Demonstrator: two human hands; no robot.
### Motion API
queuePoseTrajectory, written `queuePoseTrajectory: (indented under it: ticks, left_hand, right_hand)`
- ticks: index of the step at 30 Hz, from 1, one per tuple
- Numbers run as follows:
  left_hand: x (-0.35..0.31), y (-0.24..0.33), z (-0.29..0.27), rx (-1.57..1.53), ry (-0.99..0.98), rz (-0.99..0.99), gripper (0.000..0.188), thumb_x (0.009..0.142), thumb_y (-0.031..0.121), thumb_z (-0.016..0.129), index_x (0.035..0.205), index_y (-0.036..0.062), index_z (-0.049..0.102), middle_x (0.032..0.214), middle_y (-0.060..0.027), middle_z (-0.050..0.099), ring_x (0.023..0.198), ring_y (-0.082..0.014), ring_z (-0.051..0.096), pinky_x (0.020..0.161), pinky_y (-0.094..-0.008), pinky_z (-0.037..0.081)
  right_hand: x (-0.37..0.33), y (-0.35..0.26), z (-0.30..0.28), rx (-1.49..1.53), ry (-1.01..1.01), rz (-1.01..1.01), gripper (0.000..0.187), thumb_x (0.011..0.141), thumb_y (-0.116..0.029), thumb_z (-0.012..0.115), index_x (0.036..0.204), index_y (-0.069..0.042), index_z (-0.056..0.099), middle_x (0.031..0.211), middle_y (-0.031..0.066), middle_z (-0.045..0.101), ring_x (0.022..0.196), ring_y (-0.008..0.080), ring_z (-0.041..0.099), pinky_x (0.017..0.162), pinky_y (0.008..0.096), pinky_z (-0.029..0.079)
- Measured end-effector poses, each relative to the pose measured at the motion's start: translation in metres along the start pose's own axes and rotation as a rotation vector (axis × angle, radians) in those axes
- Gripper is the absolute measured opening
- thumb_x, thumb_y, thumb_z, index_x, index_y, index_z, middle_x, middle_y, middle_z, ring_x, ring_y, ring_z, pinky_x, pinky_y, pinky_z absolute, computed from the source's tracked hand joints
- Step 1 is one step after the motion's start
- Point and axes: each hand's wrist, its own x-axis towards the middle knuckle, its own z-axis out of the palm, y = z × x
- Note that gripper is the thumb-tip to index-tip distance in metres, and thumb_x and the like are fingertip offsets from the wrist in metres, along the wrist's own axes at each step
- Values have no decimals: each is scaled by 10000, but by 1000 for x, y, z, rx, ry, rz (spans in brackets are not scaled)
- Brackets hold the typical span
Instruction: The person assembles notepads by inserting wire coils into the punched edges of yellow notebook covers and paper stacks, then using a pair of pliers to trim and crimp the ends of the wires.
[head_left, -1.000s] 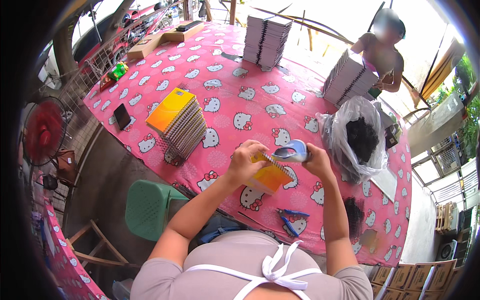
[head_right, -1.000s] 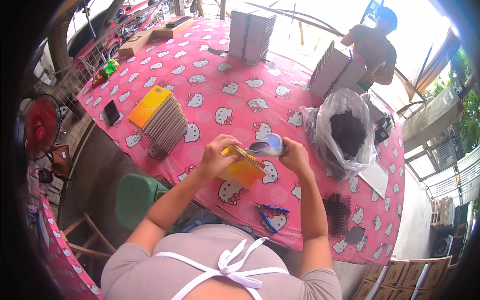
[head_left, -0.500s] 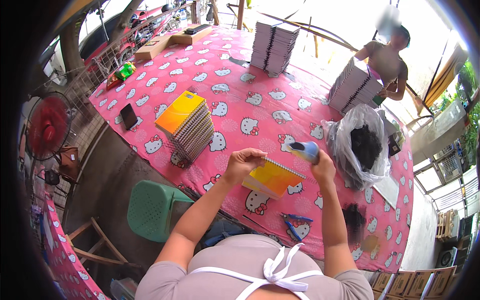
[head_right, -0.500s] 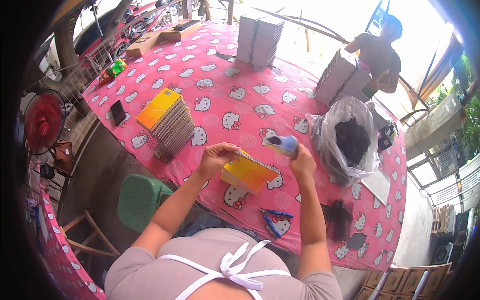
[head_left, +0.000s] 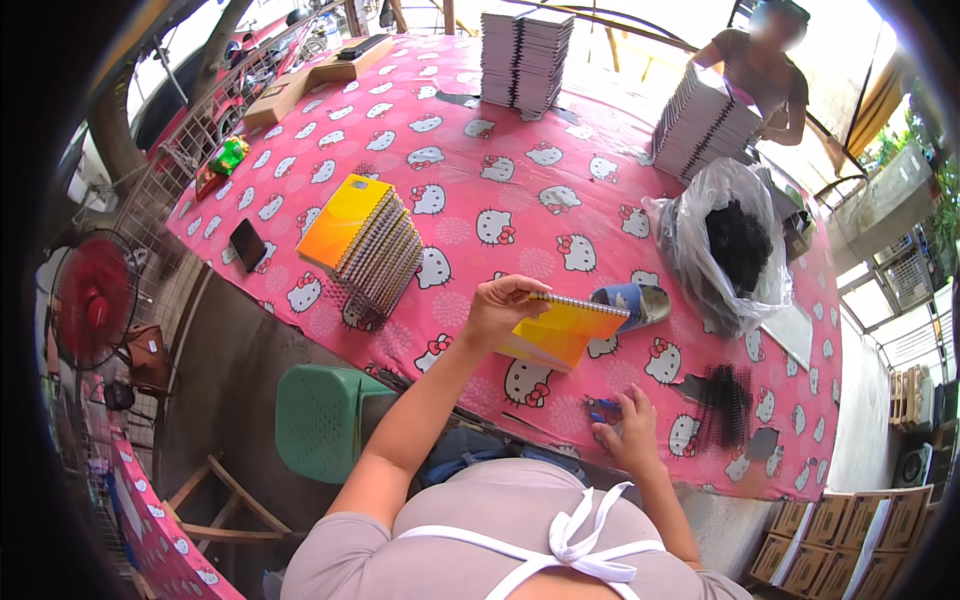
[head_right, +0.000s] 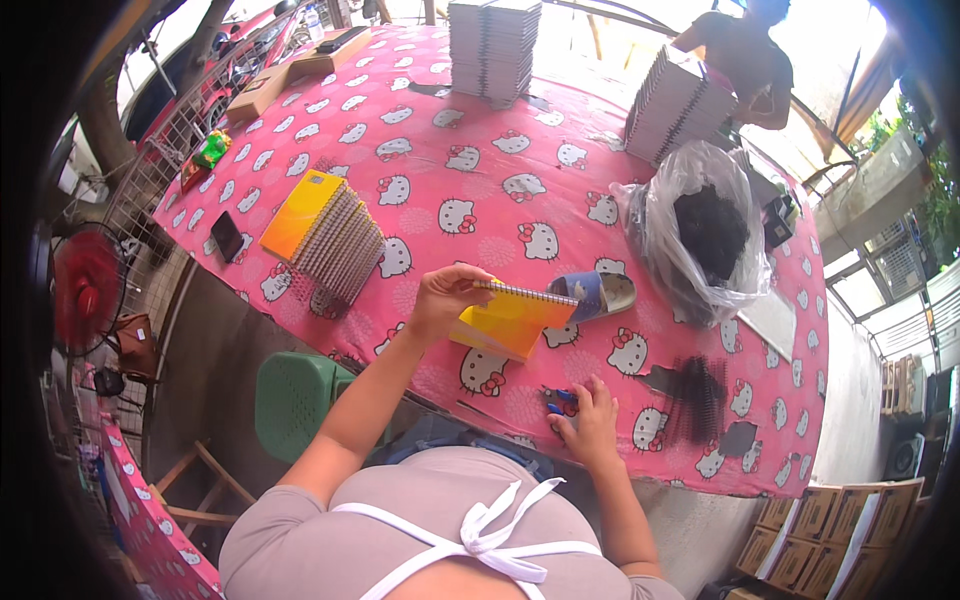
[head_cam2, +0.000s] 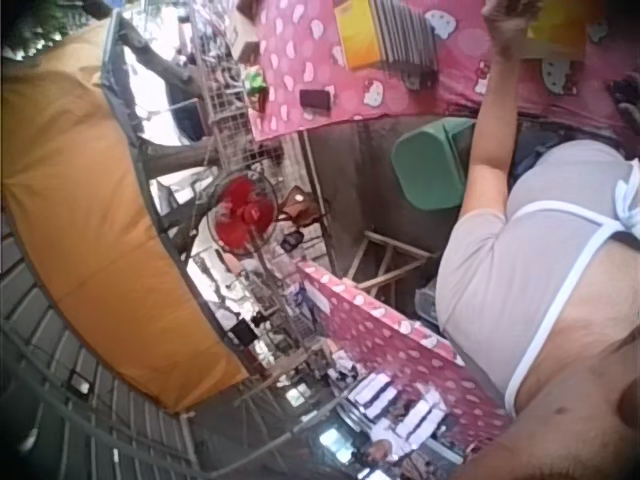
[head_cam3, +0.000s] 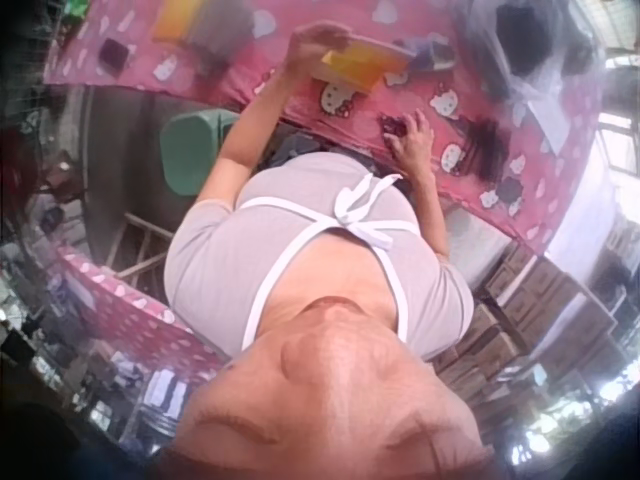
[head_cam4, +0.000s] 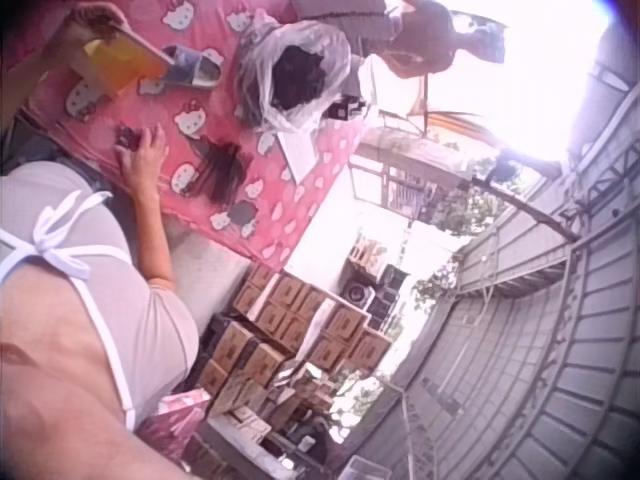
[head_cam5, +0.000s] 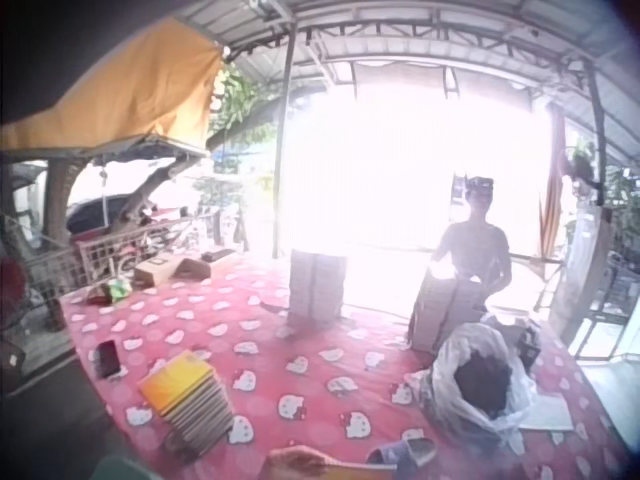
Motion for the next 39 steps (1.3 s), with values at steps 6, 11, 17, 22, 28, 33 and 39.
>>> queuePoseTrajectory:
  ticks: [6,11,17,22,28,33,39]
  left_hand:
    - [2,2,4,-117,-79,5,244,792,-99,656,1009,6,622,984,-53,645,955,-114,601,840,-261,503]
    - [-2,4,10,-63,-116,-10,196,807,-81,649,972,14,603,985,-70,646,1000,-129,591,926,-288,478]
    - [-13,68,40,370,153,391,156,782,-33,694,909,-13,605,985,-107,656,927,-146,632,800,-272,543]
    - [-25,69,45,510,259,319,127,802,-2,684,904,-21,610,1015,-156,644,902,-145,633,759,-246,531]
    - [-35,58,42,423,262,288,133,805,-11,679,926,-20,625,1005,-147,650,927,-145,620,784,-264,522]
    - [-36,68,39,773,231,610,176,748,-26,716,903,-10,635,966,-167,675,885,-225,650,785,-328,514]
    - [-40,81,32,901,163,825,263,686,-75,705,929,-1,638,925,-166,680,855,-295,654,777,-374,483]
  right_hand:
    - [-13,-12,5,-143,-22,53,726,756,-400,697,1322,-56,400,1373,173,370,1291,363,329,1047,583,220]
    - [-10,-11,13,-206,12,94,568,802,-339,656,1232,-33,446,1180,173,458,1116,341,431,960,525,314]
    - [-9,-38,-32,339,127,201,406,842,-206,621,1161,-9,467,1010,192,496,965,344,489,849,433,398]
    - [34,-118,-71,456,257,-138,373,820,-161,633,1142,-17,512,1018,175,537,951,325,536,817,410,443]
    - [65,-143,-82,303,338,-320,409,807,-237,660,1132,-27,526,1054,168,545,981,346,529,852,429,422]
    - [66,-151,-85,238,369,-335,428,793,-269,670,1125,-34,536,1068,168,538,1000,358,513,885,461,389]
    - [70,-137,-85,1166,-329,67,329,888,-208,614,1123,18,569,922,114,642,791,209,612,710,301,489]
